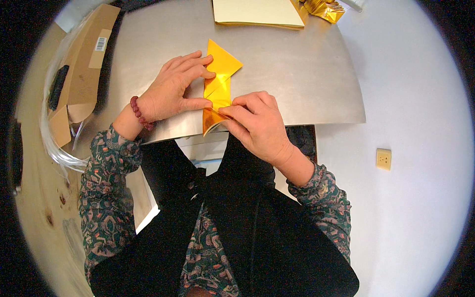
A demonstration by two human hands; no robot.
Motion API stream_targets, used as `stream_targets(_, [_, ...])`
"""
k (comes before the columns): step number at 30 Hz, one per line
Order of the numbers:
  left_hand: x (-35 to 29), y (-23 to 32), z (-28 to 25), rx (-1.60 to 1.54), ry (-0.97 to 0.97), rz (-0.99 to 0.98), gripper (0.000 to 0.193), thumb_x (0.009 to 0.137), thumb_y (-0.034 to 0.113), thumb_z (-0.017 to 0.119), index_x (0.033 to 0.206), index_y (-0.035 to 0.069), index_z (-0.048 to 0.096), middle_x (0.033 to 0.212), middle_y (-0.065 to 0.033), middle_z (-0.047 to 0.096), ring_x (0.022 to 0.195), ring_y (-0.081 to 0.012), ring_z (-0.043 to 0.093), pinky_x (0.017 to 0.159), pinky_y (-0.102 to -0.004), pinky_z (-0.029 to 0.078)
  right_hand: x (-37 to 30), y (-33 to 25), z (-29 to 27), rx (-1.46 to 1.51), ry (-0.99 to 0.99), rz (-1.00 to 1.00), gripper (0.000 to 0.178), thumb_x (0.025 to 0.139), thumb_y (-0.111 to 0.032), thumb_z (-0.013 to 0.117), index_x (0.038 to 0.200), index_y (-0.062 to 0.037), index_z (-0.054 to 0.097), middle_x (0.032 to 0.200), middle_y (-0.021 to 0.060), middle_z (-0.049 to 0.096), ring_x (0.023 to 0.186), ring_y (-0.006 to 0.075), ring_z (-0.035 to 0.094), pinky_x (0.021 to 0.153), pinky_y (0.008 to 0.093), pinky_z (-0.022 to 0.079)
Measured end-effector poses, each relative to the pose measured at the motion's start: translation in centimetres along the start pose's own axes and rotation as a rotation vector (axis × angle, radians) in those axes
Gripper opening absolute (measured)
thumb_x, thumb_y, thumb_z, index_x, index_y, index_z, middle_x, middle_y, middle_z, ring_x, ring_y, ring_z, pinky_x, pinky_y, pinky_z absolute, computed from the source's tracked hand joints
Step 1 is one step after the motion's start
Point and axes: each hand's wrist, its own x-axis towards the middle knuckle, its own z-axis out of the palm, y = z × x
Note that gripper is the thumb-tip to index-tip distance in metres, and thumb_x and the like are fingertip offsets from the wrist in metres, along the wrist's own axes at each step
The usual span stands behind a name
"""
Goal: The person folds a yellow sheet of paper into a small origami shape, then sets it aside and begins folding a second sheet. The hands repeatedly crease and align edges to form triangular and angular shapes.
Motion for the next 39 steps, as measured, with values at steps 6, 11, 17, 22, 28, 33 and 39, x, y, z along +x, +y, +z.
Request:
stream_targets(6, [0.0,0.4,0.0,0.001,0.013,0.008,0.054,0.092,0.036,0.084,0.139,0.016,0.068,0.168,-0.0141,0.050,0.162,-0.0364,0.035,0.132,-0.0540,0.026,1.5,0.4,-0.1,0.029,-0.041,0.165,0.012,0.100,-0.021,0.073,0.100,-0.0092,0.074,0.093,0.0063,0.064,0.088,0.0287,0.056,0.080,0.0426,0.043])
stream_targets(11, [-0.1,0.5,-0.3,-0.017,-0.008,0.014,0.055,0.093,0.036,0.082,0.142,0.015,0.067,0.169,-0.0145,0.047,0.163,-0.0362,0.034,0.133,-0.0562,0.023,2.7,0.6,0.0,0.031,-0.068,0.211,0.014,0.099,-0.023,0.074,0.099,-0.0091,0.073,0.090,0.0066,0.062,0.088,0.0281,0.055,0.079,0.0422,0.042])
stream_targets(17, [-0.1,1.0,-0.4,0.004,-0.024,0.025,0.061,0.097,0.050,0.077,0.145,0.014,0.064,0.171,-0.0165,0.044,0.164,-0.0376,0.031,0.133,-0.0579,0.021,1.1,0.5,-1.2,0.041,-0.105,-0.071,0.020,0.089,-0.017,0.081,0.109,-0.0156,0.078,0.100,0.0015,0.066,0.098,0.0249,0.060,0.086,0.0405,0.045])
stream_targets(22, [0.2,1.5,-0.5,0.015,-0.039,0.013,0.068,0.095,0.055,0.078,0.146,0.014,0.062,0.172,-0.0172,0.043,0.164,-0.0378,0.029,0.134,-0.0588,0.020,-0.1,0.4,-1.5,-0.053,-0.074,-0.065,0.029,0.085,-0.017,0.084,0.114,-0.0153,0.079,0.108,0.0004,0.068,0.105,0.0226,0.062,0.092,0.0383,0.047])
stream_targets(28, [0.0,1.5,-0.8,0.025,-0.058,0.006,0.064,0.095,0.049,0.076,0.147,0.014,0.062,0.172,-0.0174,0.042,0.165,-0.0380,0.029,0.134,-0.0590,0.019,-0.1,0.4,-1.2,-0.043,-0.044,-0.053,0.024,0.089,-0.021,0.084,0.112,-0.0150,0.079,0.106,0.0003,0.069,0.103,0.0225,0.062,0.090,0.0380,0.046])
stream_targets(33, [0.0,1.2,-0.8,0.021,-0.065,0.012,0.065,0.093,0.045,0.075,0.147,0.013,0.060,0.173,-0.0177,0.041,0.165,-0.0383,0.027,0.134,-0.0595,0.018,0.9,0.2,-0.7,0.001,-0.017,0.097,0.012,0.094,-0.021,0.079,0.092,-0.0111,0.073,0.095,0.0049,0.065,0.090,0.0275,0.058,0.080,0.0407,0.043])
stream_targets(39, [-0.2,0.5,-0.6,0.006,-0.064,0.027,0.057,0.095,0.041,0.071,0.142,0.011,0.060,0.174,-0.0171,0.039,0.166,-0.0388,0.026,0.134,-0.0602,0.017,2.9,-0.1,-0.2,0.021,-0.027,0.235,0.022,0.094,-0.022,0.076,0.082,-0.0077,0.066,0.077,0.0096,0.063,0.076,0.0334,0.058,0.073,0.0451,0.044])
